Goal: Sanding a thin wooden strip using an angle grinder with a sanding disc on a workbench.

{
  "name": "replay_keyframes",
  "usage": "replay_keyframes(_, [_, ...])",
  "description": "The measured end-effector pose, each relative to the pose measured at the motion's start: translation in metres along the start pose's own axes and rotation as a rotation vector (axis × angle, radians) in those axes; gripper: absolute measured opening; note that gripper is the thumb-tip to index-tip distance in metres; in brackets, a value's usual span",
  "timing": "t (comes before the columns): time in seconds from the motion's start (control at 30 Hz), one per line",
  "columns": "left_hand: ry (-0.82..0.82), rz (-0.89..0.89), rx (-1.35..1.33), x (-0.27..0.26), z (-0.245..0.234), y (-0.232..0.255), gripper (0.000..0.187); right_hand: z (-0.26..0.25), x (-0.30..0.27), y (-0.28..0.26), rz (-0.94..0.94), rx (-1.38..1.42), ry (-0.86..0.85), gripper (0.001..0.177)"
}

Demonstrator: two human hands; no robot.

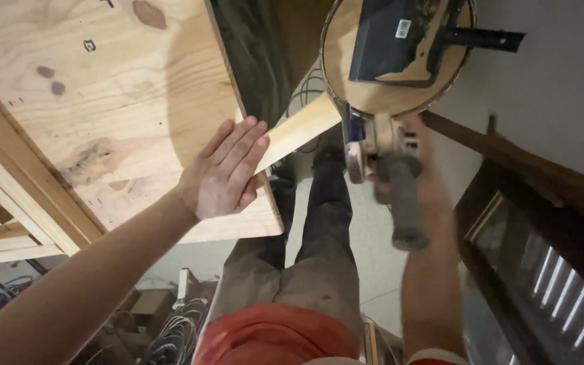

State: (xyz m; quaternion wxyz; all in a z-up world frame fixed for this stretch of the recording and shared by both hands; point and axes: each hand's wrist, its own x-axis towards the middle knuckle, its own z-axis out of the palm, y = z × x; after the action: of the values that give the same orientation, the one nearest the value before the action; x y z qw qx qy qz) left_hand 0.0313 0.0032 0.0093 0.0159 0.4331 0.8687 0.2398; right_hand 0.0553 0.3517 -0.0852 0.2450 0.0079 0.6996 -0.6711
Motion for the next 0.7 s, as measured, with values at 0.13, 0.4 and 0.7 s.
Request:
replay_keyframes(0.13, [-0.010, 0.007, -0.026, 0.003, -0.003, 0.001, 0.056, 0.060, -0.014, 0.002, 0.044, 0.122, 0.060, 0.093])
replay_keyframes(0.4, [-0.018, -0.013, -0.162, 0.001, -0.003, 0.000, 0.054, 0.153, 0.003, 0.034, 0.067, 0.338, 0.190, 0.068])
replay_keyframes(0.7, [-0.041, 0.063, -0.066, 0.005, -0.005, 0.002, 0.054, 0.157, -0.014, 0.085, 0.135, 0.631, 0.313, 0.038])
